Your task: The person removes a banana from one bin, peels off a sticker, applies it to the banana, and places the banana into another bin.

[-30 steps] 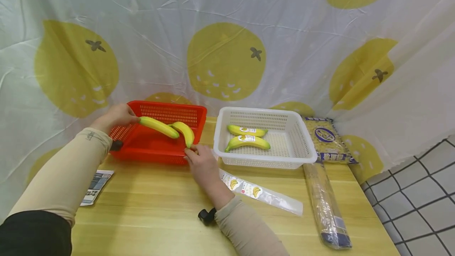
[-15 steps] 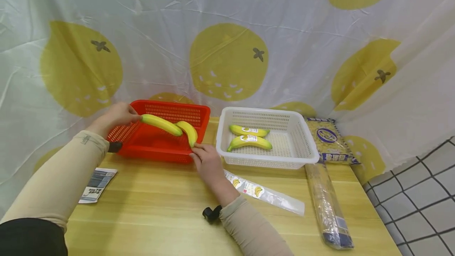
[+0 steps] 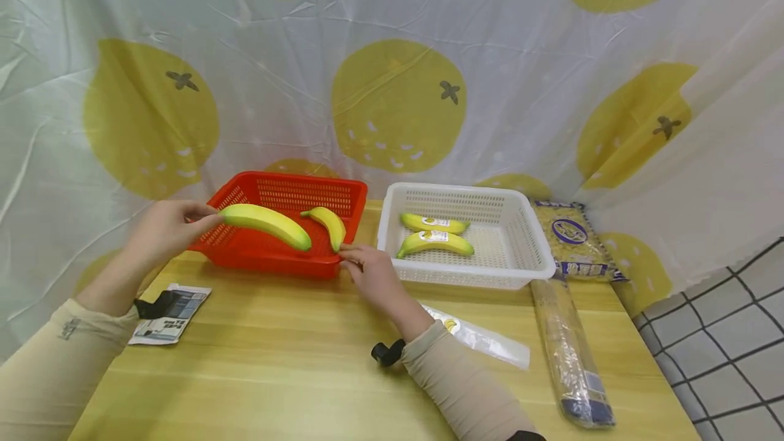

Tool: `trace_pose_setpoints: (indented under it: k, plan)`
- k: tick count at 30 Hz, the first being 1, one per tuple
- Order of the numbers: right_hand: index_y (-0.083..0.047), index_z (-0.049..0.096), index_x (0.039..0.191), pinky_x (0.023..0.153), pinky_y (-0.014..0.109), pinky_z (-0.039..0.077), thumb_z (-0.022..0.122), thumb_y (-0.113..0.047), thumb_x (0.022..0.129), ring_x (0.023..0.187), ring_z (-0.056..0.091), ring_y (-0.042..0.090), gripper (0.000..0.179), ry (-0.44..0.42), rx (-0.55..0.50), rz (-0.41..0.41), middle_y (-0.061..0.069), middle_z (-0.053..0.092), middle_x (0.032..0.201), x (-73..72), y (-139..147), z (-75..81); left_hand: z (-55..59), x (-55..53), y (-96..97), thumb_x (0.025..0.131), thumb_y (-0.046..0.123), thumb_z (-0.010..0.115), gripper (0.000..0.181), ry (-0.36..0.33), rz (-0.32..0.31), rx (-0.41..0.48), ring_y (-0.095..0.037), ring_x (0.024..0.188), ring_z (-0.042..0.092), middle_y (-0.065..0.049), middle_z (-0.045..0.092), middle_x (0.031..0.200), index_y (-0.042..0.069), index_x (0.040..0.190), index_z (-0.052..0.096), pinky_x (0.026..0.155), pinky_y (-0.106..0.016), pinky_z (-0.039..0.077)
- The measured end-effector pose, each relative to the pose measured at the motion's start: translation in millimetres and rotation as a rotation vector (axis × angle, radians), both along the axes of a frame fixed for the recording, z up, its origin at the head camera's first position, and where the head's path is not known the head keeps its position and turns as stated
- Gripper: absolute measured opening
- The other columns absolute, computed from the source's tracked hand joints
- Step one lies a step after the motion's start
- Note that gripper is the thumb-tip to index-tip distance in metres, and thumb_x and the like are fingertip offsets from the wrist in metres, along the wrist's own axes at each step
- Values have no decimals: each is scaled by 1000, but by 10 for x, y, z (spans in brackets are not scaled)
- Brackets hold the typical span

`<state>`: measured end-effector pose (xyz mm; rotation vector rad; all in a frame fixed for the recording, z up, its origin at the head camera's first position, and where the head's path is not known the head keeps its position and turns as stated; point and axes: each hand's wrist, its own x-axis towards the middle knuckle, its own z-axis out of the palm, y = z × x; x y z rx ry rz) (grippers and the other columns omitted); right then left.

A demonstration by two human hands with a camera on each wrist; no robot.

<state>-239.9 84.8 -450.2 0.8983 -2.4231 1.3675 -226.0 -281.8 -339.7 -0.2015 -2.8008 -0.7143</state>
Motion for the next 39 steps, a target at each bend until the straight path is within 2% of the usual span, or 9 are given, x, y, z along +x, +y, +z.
trace_pose_setpoints:
  k: [5, 9, 15, 19, 23, 26, 29, 34, 39]
  plan:
    - [2, 71, 125, 53, 19, 48, 57, 3, 102, 62, 65, 19, 27, -64, 46, 34, 14, 66, 138, 20, 61, 58, -258, 532, 53, 98, 40, 70, 36, 4, 45, 73, -17, 66, 63, -3, 74, 81, 8, 112, 78, 54, -29, 46]
    - [-1, 69, 131, 47, 19, 43, 51, 3, 104, 63, 70, 26, 33, -135, 21, 58, 10, 63, 143, 26, 114, 55, -527, 779, 209, 98, 41, 70, 35, -70, 46, 106, -13, 64, 63, 1, 73, 80, 11, 113, 77, 52, -30, 46]
    - [-7, 72, 128, 58, 23, 54, 53, 2, 103, 64, 69, 14, 33, -137, -32, 8, 7, 69, 134, 105, 307, -10, -870, 822, 591, 96, 38, 73, 29, -188, -25, 171, -17, 59, 66, -3, 76, 85, 13, 111, 77, 48, -30, 46]
    - [-7, 75, 123, 50, 23, 51, 54, 3, 103, 61, 68, 22, 30, -152, -68, -22, 16, 76, 105, 215, 517, -74, -1029, 805, 767, 94, 35, 76, 23, -173, -48, 162, -12, 54, 60, 0, 75, 79, 15, 105, 79, 51, -27, 45]
    - [-4, 76, 116, 43, 22, 43, 55, 5, 102, 58, 65, 31, 27, -144, -98, -74, 19, 75, 92, 331, 763, -125, -1142, 810, 906, 93, 34, 77, 19, -139, -75, 125, -8, 55, 50, 4, 75, 85, 18, 102, 79, 54, -26, 41]
    - [-2, 75, 115, 44, 22, 43, 57, 4, 101, 59, 63, 35, 23, -148, -132, -130, 20, 75, 101, 391, 930, -153, -1183, 826, 1007, 92, 34, 78, 15, -144, -86, 95, -8, 57, 49, 5, 74, 89, 21, 100, 79, 55, -27, 40]
    - [0, 74, 116, 45, 22, 43, 58, 1, 102, 60, 62, 36, 21, -205, -167, -184, 23, 74, 103, 433, 1066, -171, -1200, 858, 1109, 91, 35, 78, 12, -175, -82, 45, -7, 62, 53, 10, 72, 86, 25, 98, 78, 57, -29, 42]
    - [1, 74, 114, 51, 22, 45, 58, -1, 102, 59, 59, 26, 21, -308, -140, -236, 23, 73, 102, 446, 1224, -243, -1220, 906, 1283, 86, 36, 81, 14, -245, -99, -39, -6, 69, 57, 15, 65, 77, 27, 94, 74, 61, -32, 46]
    - [-1, 75, 113, 52, 23, 45, 61, -4, 101, 59, 57, 15, 19, -323, -78, -263, 19, 73, 99, 453, 1317, -287, -1237, 929, 1402, 84, 35, 84, 33, -283, -158, -102, -4, 62, 52, 18, 58, 71, 25, 112, 69, 57, -30, 43]
